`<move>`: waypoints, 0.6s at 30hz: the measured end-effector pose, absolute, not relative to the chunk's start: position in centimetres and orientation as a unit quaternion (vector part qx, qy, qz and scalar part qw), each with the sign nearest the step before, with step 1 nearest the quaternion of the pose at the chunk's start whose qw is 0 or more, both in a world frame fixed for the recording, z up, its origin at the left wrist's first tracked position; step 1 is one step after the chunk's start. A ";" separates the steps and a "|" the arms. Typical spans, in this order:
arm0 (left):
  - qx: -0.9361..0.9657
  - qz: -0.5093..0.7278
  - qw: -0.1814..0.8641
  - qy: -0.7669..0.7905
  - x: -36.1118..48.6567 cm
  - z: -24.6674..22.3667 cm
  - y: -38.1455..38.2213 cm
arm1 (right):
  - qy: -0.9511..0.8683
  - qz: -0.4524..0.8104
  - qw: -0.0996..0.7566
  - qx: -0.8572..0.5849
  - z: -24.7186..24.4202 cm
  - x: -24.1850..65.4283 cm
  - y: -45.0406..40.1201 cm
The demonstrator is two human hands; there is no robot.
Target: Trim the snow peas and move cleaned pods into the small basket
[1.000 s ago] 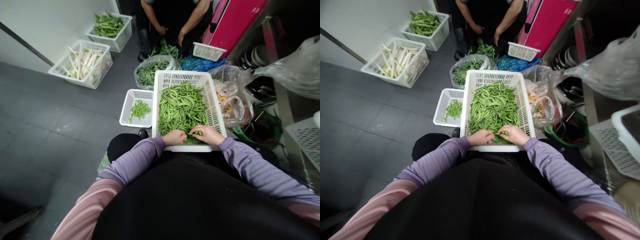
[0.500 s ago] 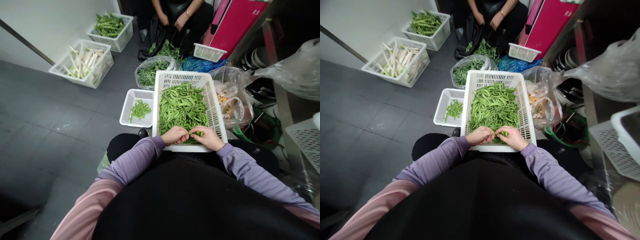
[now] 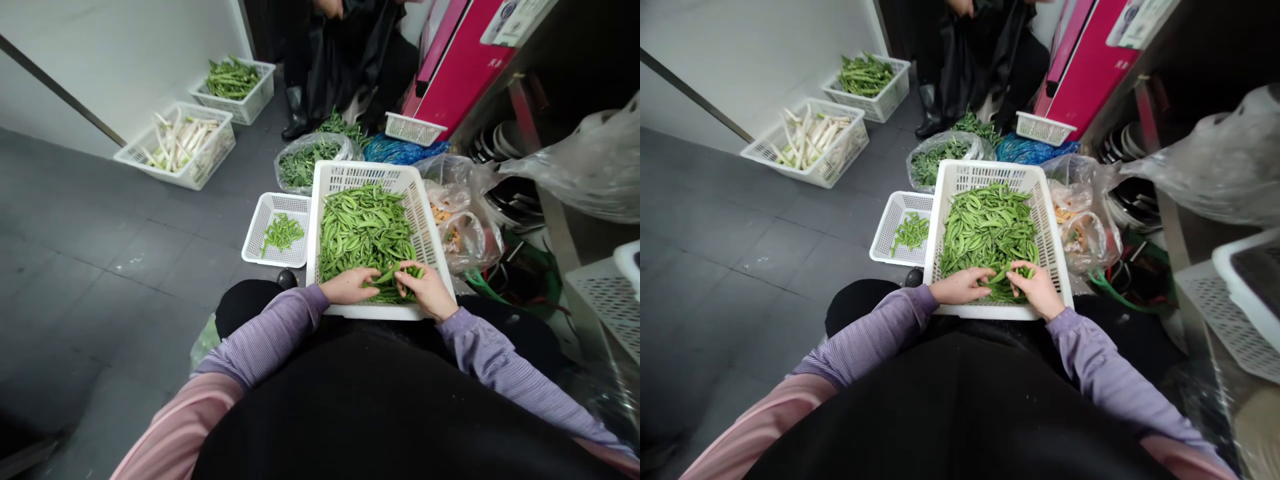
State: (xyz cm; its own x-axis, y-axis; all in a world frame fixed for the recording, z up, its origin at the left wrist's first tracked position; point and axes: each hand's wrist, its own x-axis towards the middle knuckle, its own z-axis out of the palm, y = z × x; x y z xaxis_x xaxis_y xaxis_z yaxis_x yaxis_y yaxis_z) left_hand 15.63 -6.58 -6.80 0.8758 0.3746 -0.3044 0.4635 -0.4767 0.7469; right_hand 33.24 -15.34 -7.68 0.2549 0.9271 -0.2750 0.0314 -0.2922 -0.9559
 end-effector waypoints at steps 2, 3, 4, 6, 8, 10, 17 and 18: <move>0.856 -0.079 0.462 0.217 15.8 -6.3 -6.6 | -0.414 0.462 0.418 -0.663 -7.9 33.1 -15.5; 0.866 -0.097 0.442 0.215 15.8 -6.2 -6.6 | -0.454 0.419 0.390 -0.683 -7.9 33.1 -15.5; 0.880 -0.109 0.408 0.219 15.8 -6.1 -6.6 | -0.508 0.357 0.355 -0.699 -7.8 33.1 -15.5; 0.908 -0.125 0.330 0.227 15.6 -6.2 -6.8 | -0.641 0.211 0.259 -0.691 -7.3 33.1 -15.4; 0.923 -0.143 0.280 0.219 15.4 -6.2 -7.0 | -0.757 0.116 0.123 -0.631 -6.5 33.0 -15.2; 0.930 -0.154 0.263 0.205 15.3 -6.2 -7.2 | -0.814 0.093 -0.022 -0.573 -5.8 32.5 -14.8; 0.936 -0.148 0.245 0.204 15.0 -5.7 -7.1 | -0.813 0.176 -0.083 -0.549 -4.8 31.8 -13.7; 0.938 -0.138 0.253 0.194 14.9 -5.8 -7.1 | -0.809 0.215 -0.059 -0.544 -4.9 31.9 -13.7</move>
